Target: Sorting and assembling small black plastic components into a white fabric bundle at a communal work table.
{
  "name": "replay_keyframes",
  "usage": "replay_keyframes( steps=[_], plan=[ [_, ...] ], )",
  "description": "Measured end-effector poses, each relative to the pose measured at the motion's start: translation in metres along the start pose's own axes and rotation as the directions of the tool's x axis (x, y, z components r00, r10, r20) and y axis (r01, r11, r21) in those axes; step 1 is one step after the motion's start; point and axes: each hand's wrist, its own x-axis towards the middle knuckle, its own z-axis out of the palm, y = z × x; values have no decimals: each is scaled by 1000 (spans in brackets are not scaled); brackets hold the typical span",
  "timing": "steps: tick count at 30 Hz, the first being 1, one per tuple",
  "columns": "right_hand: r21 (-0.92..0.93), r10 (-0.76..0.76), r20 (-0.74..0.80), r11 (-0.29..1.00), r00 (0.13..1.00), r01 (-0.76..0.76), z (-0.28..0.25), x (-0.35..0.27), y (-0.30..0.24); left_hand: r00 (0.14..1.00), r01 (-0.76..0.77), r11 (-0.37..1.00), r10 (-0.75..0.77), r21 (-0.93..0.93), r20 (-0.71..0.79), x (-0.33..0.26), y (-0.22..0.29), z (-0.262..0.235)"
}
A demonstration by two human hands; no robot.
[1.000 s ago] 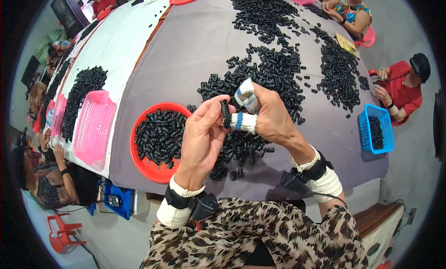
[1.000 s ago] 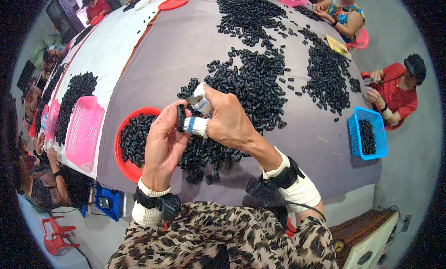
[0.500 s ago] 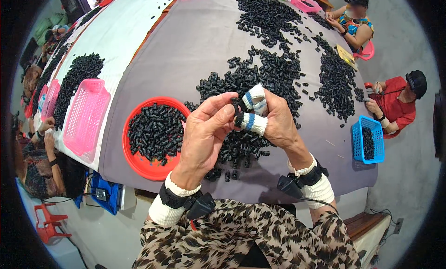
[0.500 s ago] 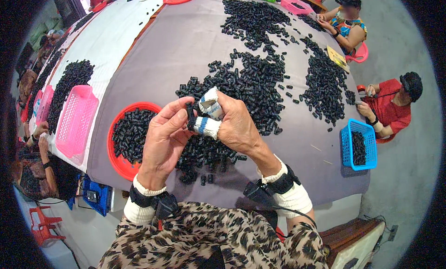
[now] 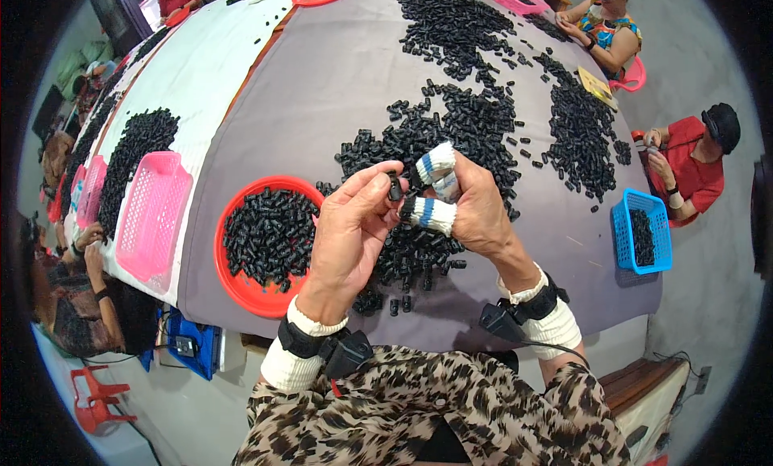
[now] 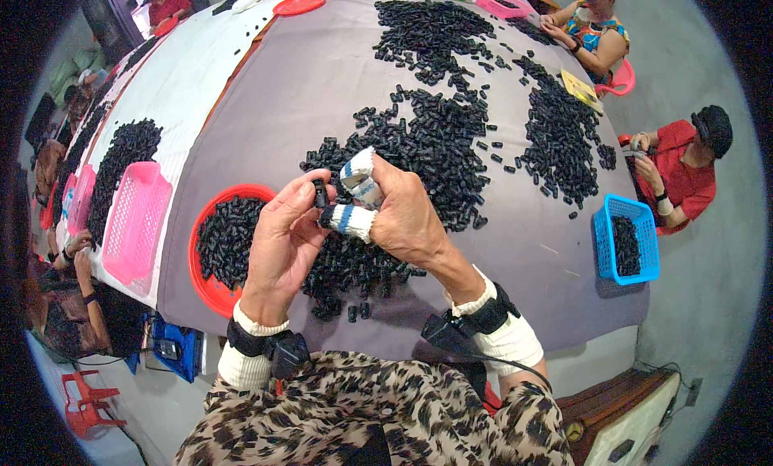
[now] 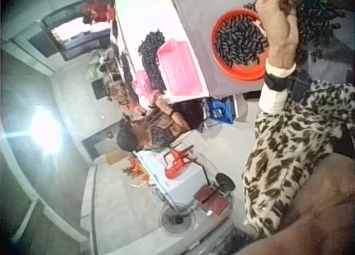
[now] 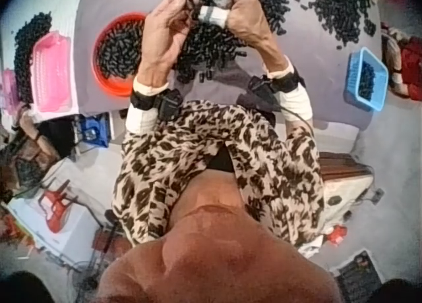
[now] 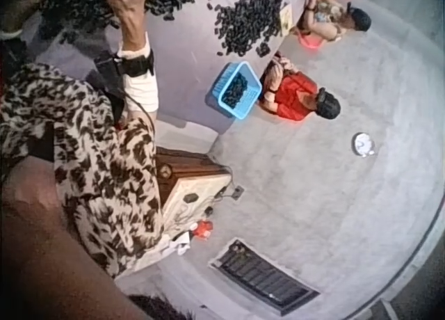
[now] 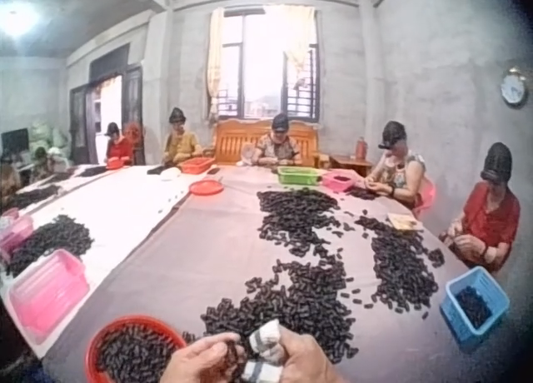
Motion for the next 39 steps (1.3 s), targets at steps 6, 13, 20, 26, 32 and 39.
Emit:
replay_keyframes(
  steps=[6,13,20,26,32,39],
  plan=[
    [17,41,25,999,999,-41,-1,1,0,994,-61,998,60,8,93,0,-3,-1],
    [-64,68,135,996,988,-60,-11,6,-3,984,-9,985,39,-173,172,3,0,-10],
    [15,98,313,994,945,-108,-10,12,-4,969,25,970,36,-243,245,-1,-1,-7],
    [-169,81,337,985,938,-25,-10,19,-7,974,18,974,34,-227,224,-1,-2,-8],
    [-132,59,355,991,933,-13,-9,21,-2,976,-6,990,36,-143,213,-1,-3,-7],
    [-229,98,430,973,898,3,-11,25,-5,984,-20,996,35,-85,173,0,-3,-7]
  ],
)
